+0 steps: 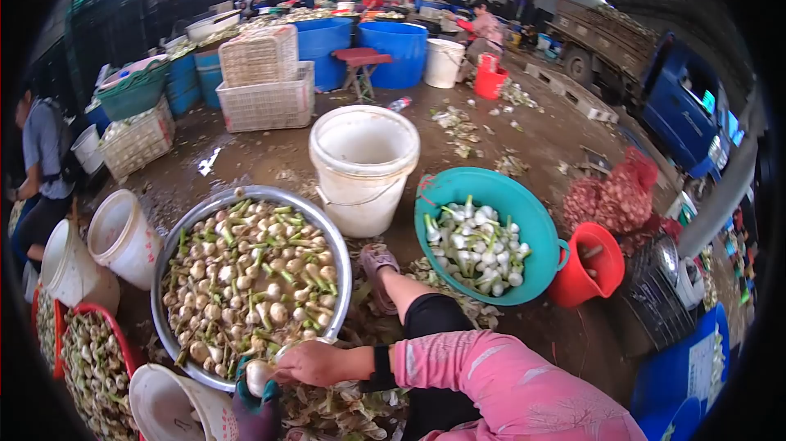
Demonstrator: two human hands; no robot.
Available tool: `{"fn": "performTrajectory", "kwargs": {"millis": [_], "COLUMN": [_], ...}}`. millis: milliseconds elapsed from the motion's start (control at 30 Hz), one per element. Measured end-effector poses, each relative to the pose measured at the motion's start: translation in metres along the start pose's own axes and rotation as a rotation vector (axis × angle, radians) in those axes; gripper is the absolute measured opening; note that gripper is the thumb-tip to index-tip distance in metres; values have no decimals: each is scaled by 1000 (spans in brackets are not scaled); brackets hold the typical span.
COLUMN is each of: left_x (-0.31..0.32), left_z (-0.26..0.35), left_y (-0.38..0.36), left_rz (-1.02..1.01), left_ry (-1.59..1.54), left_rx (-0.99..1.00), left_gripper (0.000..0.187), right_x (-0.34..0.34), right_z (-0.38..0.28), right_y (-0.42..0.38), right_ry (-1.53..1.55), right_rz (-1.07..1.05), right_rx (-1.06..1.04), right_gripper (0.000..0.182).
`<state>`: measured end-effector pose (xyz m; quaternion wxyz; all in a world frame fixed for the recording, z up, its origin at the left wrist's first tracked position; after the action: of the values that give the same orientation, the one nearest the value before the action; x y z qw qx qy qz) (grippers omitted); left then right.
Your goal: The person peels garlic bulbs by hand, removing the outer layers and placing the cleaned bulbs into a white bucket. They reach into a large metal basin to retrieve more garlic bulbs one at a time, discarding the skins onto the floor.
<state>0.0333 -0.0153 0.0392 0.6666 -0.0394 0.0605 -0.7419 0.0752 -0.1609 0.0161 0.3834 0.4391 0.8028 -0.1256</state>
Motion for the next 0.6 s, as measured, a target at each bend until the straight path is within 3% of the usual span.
{"fn": "performTrajectory", "kwargs": {"millis": [33, 67, 167, 200, 233, 267, 300, 333, 367, 433, 500, 567, 600], "left_x": [-1, -1, -7, 3, 3, -7, 1, 3, 3, -3, -4, -4, -1], "left_z": [12, 1, -8, 6, -8, -23, -3, 6, 13, 6, 7, -11, -22], "left_y": [-6, -4, -5, -7, 5, 9, 3, -5, -5, -3, -5, 2, 5], "left_rz": [0, 26, -25, 5, -25, -23, -92, -26, -39, -82, -143, -145, -92], "left_ry": [207, -4, -47, -222, -200, -164, -212, -225, -19, -19, -410, -655, -822], "left_rx": [-65, 7, -47, 49, 100, 137, -12, -58, 117, 263, 29, 8, -71], "left_gripper": [46, 47, 48, 43, 42, 40, 37, 36, 36, 42, 45, 44, 42], "right_x": [2, 4, 12, 15, 19, 32, 21, 26, 24, 21, 20, 19, 21], "right_z": [0, 3, 8, 10, 14, 22, 17, 21, 10, 4, 7, 5, 6], "right_y": [-2, -2, -2, -1, 1, 0, 0, -5, -9, -11, -10, -6, -4], "right_ry": [6, 79, 194, 229, 237, 505, 156, 289, 930, 1059, 1115, 1473, 1472], "right_rz": [68, 65, 61, 54, -22, 107, 60, 98, -195, -407, -537, -500, -500], "right_rx": [16, 49, 101, 112, 116, 94, -117, -88, 488, 497, 532, 453, 450], "right_gripper": [21, 21, 22, 23, 21, 25, 25, 25, 26, 25, 19, 20, 20]}}
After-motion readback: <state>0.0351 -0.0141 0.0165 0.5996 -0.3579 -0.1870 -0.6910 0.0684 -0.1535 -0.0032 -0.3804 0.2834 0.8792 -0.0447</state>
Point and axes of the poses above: each hand's wrist, its own y-axis towards the middle knuckle, its own x-axis out of the palm, z = x × y, the point moved 4 cm from there along y, towards the middle knuckle, and after that the axes turned 13 degrees about -y, right-handed, at the moved point
